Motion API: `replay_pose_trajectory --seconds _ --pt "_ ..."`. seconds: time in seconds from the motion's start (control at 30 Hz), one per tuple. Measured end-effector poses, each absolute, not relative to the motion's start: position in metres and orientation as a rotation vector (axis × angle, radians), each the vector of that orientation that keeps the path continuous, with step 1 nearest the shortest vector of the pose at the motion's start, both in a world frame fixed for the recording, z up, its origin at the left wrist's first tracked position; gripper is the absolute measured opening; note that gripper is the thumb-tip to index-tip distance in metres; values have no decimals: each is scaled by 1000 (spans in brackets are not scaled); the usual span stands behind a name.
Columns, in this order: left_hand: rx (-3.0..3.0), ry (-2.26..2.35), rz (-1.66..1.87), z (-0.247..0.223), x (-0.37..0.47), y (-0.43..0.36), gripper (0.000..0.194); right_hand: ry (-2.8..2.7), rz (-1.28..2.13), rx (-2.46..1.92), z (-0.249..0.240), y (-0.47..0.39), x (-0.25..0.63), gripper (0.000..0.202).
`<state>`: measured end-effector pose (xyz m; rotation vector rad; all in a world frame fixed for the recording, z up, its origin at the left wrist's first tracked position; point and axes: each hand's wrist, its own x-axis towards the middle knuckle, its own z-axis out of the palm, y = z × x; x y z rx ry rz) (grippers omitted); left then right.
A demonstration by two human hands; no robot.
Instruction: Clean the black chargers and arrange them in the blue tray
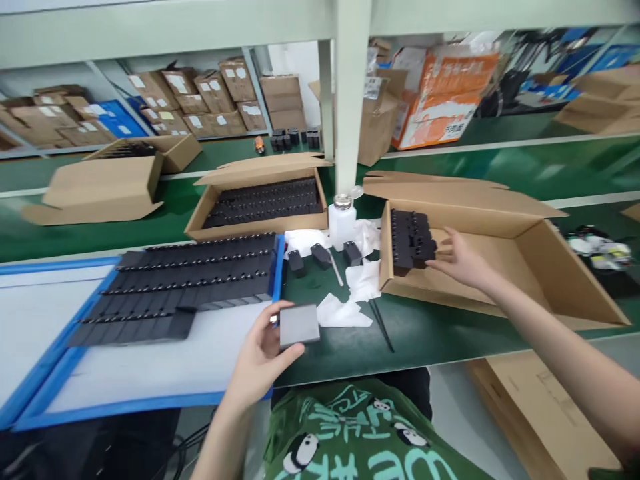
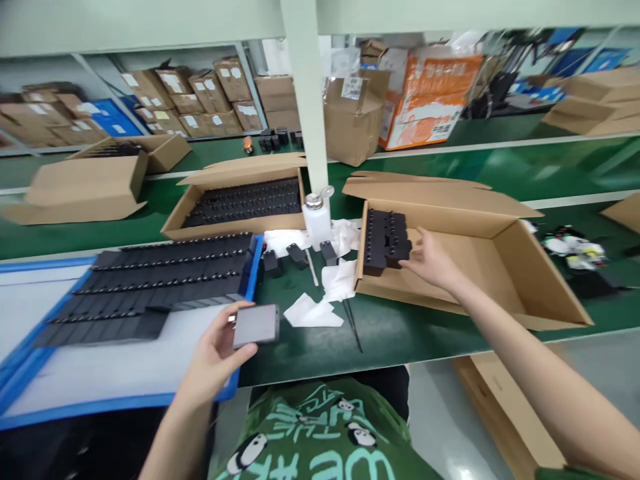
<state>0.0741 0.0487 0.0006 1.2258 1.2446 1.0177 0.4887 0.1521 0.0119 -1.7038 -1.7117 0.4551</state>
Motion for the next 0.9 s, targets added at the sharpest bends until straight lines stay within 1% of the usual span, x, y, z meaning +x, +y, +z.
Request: replay_pose_trajectory --seconds 0.03,0.1,0.13,0.17,0.23,0.3,0.37,0.43,0.57,0.8,0.9 --pt "1142 1154 1086 0 79 47 78 -1725 388 -1679 22 140 475 78" --pt "994 973 1163 -2 93 45 87 -1822 295 -1522 44 109 436 68" --pt "933 887 1174 -3 101 44 88 -1922 315 -1389 54 92 412 62" --pt "883 808 1169 -4 109 44 86 -2026 354 -1223 61 76 387 60" --pt "812 671 1138 -4 122 43 81 -2172 421 -860 70 52 341 70" --pt "768 561 1093 -2 128 43 77 -2121 463 -703 72 41 309 69" --pt "745 462 1055 -1 128 43 75 -2036 529 -650 70 40 294 62" --pt "735 366 1027 -1 125 43 73 -2002 593 -611 68 41 292 60" --pt "726 183 980 1 120 46 69 -1993 584 -540 68 41 295 68" --pt "692 21 973 15 116 46 58 -2012 554 -487 71 37 289 68" --pt "689 -1 981 15 115 45 60 -2023 565 -486 72 37 288 68"
